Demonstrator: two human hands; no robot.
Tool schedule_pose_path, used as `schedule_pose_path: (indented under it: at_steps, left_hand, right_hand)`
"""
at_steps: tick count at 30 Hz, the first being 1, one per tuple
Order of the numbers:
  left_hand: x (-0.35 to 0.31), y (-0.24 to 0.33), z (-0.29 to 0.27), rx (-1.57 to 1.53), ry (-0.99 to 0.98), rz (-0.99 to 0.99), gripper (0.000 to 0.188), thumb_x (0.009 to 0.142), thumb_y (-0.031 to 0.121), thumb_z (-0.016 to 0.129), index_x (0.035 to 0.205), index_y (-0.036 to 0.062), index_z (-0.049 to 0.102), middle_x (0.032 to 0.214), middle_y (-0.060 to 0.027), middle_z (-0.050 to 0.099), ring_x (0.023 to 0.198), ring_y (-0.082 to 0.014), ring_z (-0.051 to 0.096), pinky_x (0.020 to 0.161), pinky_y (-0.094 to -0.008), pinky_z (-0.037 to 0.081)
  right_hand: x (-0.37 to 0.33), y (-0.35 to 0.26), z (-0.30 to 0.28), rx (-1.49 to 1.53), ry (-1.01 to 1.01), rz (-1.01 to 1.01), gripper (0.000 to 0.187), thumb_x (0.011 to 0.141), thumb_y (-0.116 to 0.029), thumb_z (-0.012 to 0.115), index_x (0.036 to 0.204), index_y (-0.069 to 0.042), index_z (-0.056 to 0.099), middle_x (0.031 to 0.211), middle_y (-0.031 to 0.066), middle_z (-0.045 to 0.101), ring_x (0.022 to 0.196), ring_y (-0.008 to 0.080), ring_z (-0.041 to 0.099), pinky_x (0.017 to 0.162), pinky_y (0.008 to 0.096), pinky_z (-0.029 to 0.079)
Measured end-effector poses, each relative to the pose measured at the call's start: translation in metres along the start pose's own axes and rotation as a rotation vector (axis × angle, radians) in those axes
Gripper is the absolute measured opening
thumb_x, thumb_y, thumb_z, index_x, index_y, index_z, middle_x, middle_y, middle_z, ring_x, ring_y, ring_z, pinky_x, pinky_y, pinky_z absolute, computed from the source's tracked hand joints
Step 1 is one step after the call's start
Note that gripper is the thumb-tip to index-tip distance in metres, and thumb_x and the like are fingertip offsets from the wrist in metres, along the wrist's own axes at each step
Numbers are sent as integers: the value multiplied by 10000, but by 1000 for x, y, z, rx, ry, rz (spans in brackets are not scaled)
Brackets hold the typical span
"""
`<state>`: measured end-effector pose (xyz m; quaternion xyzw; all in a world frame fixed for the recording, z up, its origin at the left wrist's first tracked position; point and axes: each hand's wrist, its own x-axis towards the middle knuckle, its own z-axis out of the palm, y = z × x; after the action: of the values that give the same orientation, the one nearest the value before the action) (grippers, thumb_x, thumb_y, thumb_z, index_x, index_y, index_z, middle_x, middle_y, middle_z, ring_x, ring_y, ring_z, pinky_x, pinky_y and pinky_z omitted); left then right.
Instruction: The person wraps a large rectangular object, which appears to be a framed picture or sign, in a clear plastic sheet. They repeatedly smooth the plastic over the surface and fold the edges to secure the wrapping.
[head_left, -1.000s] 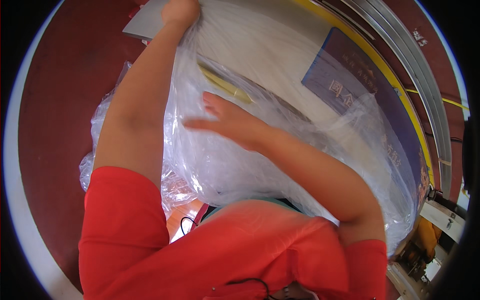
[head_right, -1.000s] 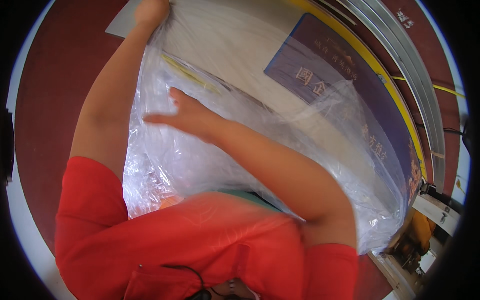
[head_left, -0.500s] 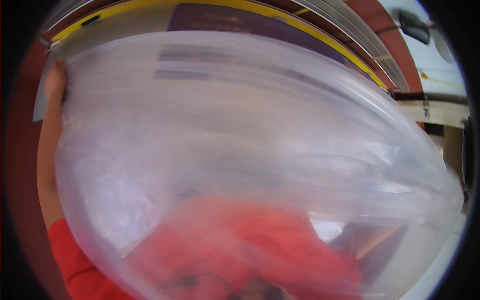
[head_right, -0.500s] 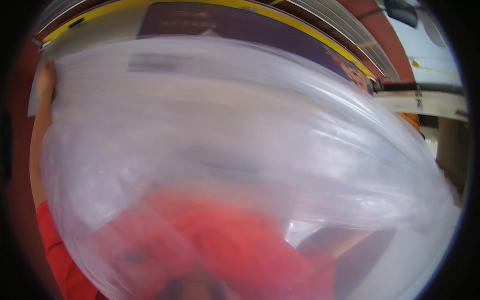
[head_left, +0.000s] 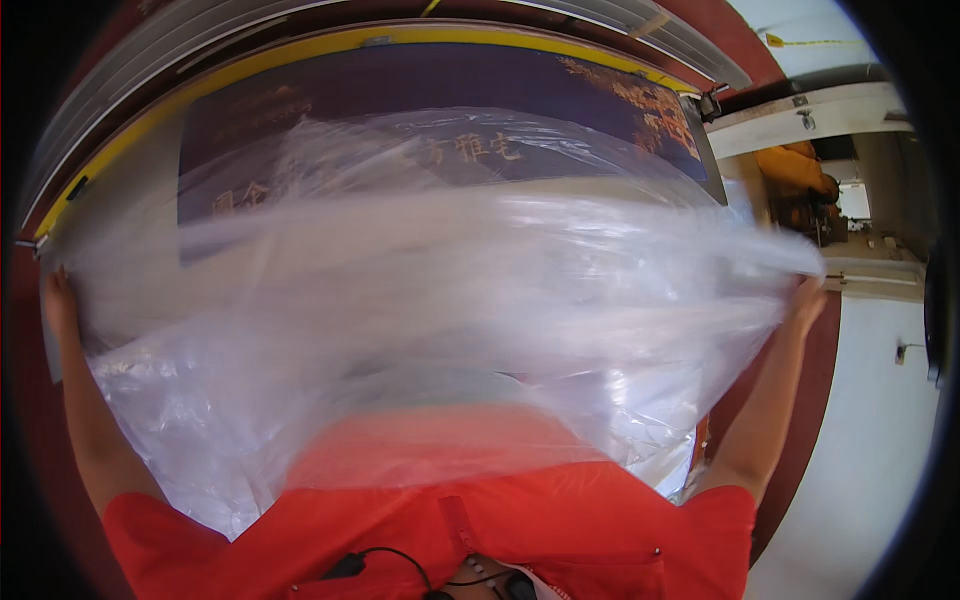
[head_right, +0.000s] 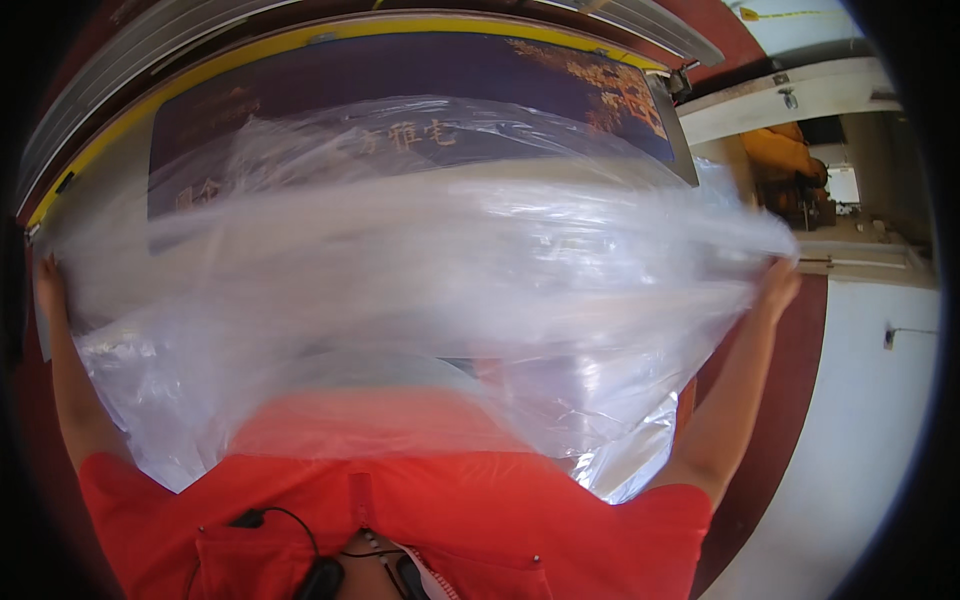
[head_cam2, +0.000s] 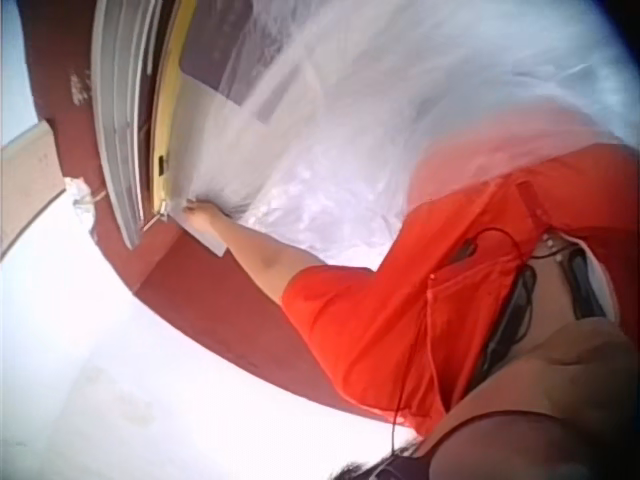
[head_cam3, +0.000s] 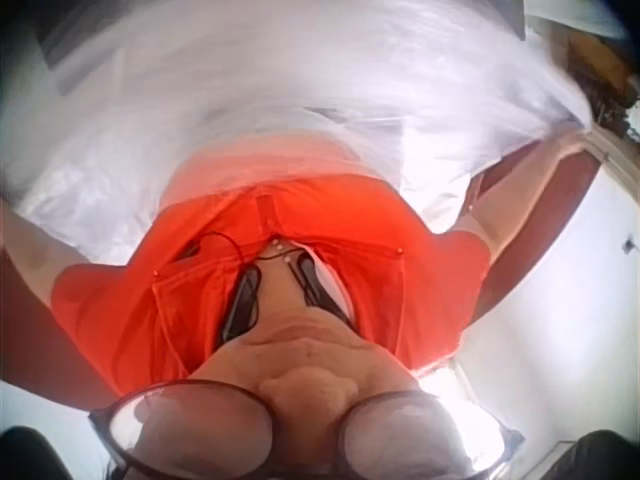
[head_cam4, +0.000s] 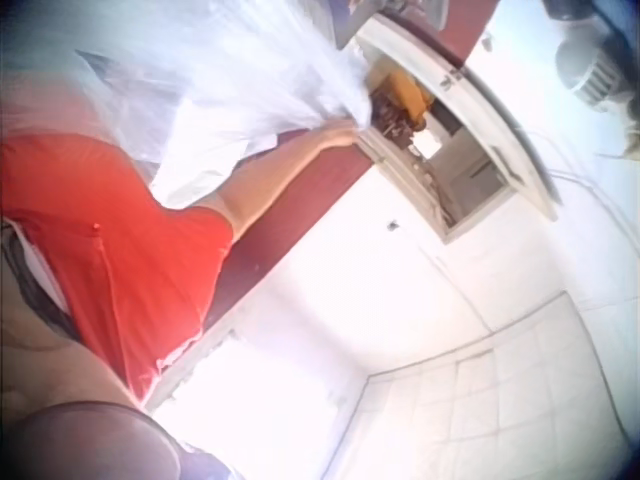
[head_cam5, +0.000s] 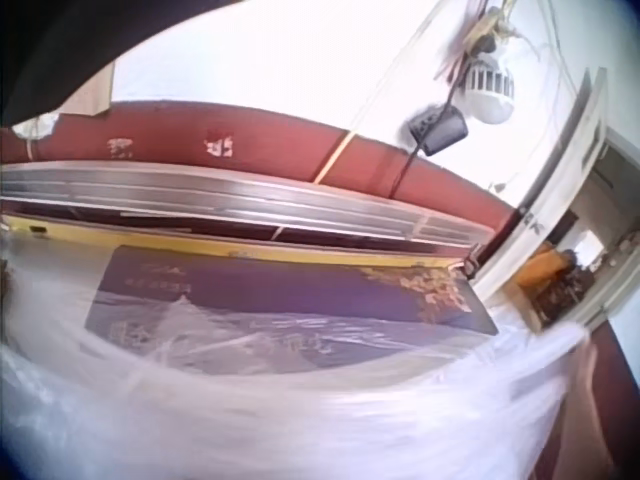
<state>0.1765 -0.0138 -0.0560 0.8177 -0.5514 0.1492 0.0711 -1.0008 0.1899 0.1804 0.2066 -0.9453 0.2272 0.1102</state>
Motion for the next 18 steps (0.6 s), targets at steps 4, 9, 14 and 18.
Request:
schedule_pose_path:
  at_steps: [4,9,14,18]
  left_hand:
    - [-12,22,-13,28,5,-60,363,854,382,332,929,72,505,872,-187,532,801,-369,504,645,-406,402]
    - [-9,-15,-10,13,33,-20,357,851,375,353,914,58,504,843,-183,530,787,-368,501,638,-403,398]
    - [-29,44,-52,-61,16,-36,359,853,346,367,870,13,498,794,-193,517,731,-368,493,629,-400,383]
    - [-25,3,-28,-70,84,46,344,857,338,368,887,24,505,820,-182,528,747,-357,504,638,-385,393]
  right_hand:
    - [-152,-161,-71,-420,822,-1153,366,772,-231,514,1067,-17,488,1081,142,493,1032,279,433,876,369,341]
    - [-209,-133,100,-272,-409,-1150,448,717,-205,528,1138,-72,453,1242,166,340,1133,280,332,938,445,231]
    - [-224,-180,126,-71,-649,-874,488,765,-222,503,1203,-62,362,1245,169,334,1153,285,305,937,427,234]
    - [-247,-195,152,134,-308,-1361,500,782,-266,494,1199,-30,348,1240,171,322,1161,352,274,950,415,219]
